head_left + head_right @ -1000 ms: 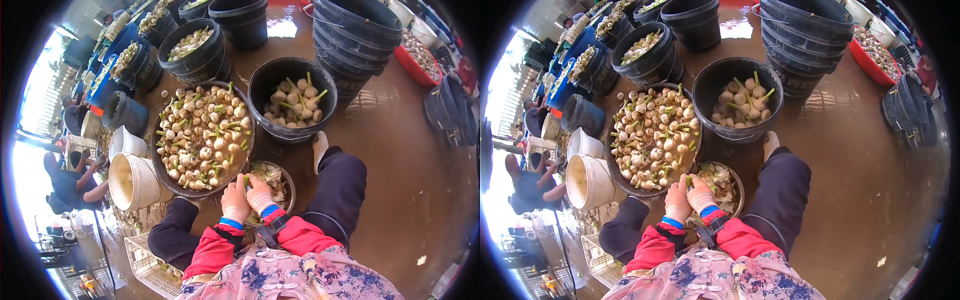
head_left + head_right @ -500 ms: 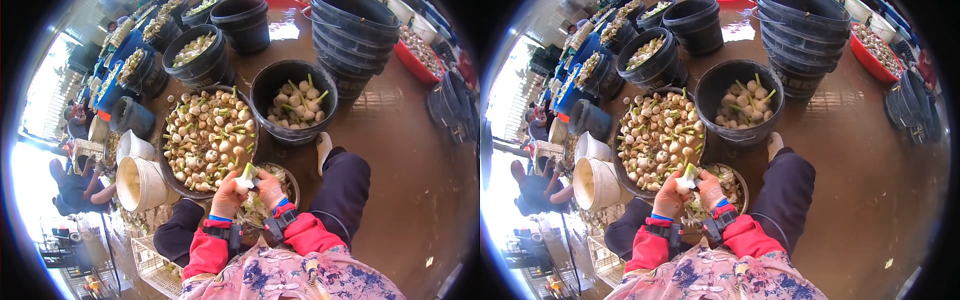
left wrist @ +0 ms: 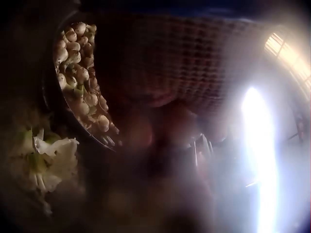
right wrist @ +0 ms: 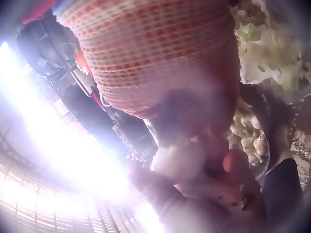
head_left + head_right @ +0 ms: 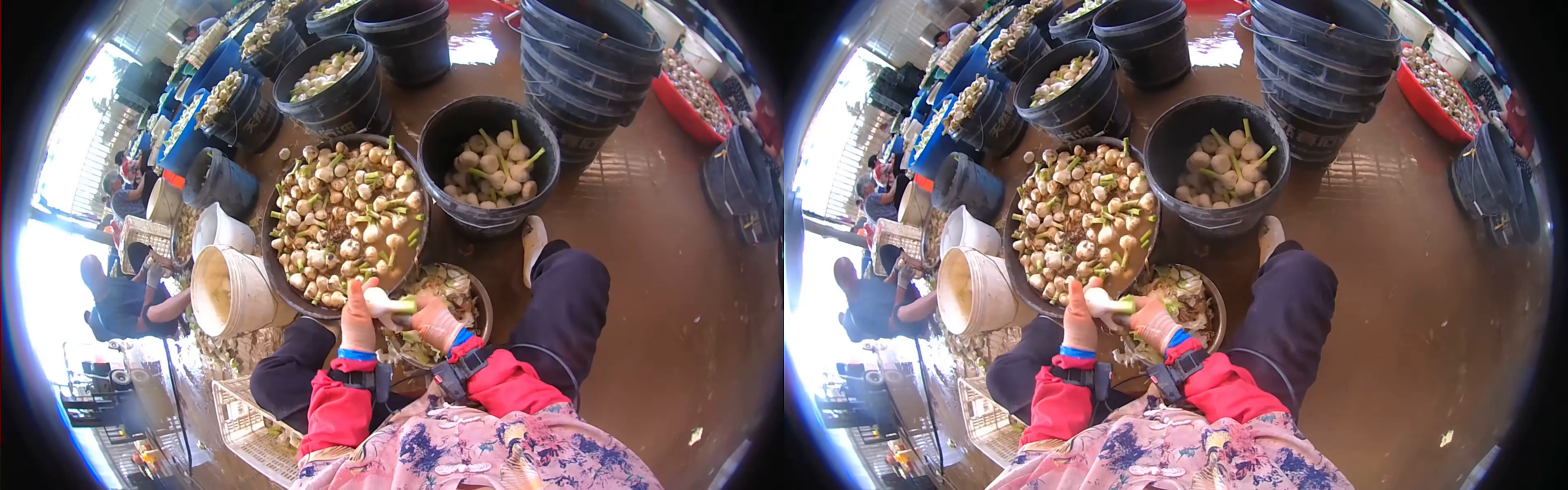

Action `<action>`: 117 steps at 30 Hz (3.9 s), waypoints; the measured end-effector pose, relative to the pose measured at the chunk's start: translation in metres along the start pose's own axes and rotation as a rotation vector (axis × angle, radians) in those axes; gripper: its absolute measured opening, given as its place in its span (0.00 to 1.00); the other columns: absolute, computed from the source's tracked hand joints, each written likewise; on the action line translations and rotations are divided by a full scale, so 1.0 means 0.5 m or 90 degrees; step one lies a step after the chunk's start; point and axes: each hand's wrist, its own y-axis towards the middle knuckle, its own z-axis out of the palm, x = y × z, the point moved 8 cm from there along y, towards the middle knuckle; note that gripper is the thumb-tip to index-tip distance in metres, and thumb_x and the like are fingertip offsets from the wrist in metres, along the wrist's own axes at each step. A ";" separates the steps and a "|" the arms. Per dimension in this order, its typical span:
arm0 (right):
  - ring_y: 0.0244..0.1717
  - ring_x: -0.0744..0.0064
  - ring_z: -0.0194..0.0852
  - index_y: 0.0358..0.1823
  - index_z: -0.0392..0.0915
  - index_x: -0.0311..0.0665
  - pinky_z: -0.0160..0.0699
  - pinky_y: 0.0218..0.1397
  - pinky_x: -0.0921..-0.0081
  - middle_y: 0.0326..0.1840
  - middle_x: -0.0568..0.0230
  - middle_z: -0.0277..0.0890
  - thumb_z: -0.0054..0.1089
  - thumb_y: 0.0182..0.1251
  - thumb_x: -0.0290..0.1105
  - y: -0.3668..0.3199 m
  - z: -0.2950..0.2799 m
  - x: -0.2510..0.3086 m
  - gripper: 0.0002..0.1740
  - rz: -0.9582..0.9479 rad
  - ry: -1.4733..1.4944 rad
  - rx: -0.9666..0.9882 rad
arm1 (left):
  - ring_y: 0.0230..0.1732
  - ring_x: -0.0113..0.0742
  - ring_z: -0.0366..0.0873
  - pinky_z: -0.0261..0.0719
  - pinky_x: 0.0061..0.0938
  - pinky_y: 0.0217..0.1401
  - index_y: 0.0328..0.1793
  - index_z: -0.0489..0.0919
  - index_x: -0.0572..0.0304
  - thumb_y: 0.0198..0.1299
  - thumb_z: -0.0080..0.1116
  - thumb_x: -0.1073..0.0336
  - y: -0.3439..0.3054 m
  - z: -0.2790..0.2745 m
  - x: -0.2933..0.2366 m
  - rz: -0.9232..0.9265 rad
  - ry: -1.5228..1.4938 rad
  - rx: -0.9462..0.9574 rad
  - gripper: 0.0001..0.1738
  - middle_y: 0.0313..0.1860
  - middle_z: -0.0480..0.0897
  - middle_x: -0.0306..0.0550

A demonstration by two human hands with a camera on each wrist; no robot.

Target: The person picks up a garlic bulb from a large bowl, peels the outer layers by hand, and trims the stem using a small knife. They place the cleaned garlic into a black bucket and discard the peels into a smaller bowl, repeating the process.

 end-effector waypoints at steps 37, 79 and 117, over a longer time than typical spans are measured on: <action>0.39 0.71 0.78 0.49 0.78 0.41 0.77 0.41 0.74 0.38 0.59 0.79 0.58 0.58 0.34 0.028 -0.093 -0.059 0.17 -0.023 -0.391 -0.074 | 0.38 0.43 0.78 0.83 0.40 0.38 0.49 0.74 0.57 0.62 0.45 0.38 0.012 -0.102 0.132 -0.210 -0.534 -0.082 0.29 0.38 0.79 0.44; 0.48 0.75 0.74 0.59 0.69 0.27 0.75 0.50 0.82 0.53 0.59 0.74 0.55 0.60 0.18 0.070 -0.093 -0.073 0.23 0.103 0.297 -0.263 | 0.50 0.49 0.78 0.81 0.46 0.47 0.59 0.70 0.53 0.56 0.63 0.60 0.082 0.063 0.064 -0.206 -0.330 0.275 0.25 0.53 0.76 0.50; 0.46 0.73 0.75 0.52 0.75 0.32 0.71 0.52 0.79 0.46 0.63 0.79 0.53 0.60 0.22 0.025 -0.054 -0.038 0.17 0.023 -0.064 -0.162 | 0.50 0.41 0.72 0.73 0.29 0.54 0.66 0.60 0.64 0.41 0.75 0.61 -0.094 0.082 -0.011 0.407 0.725 0.099 0.47 0.54 0.72 0.53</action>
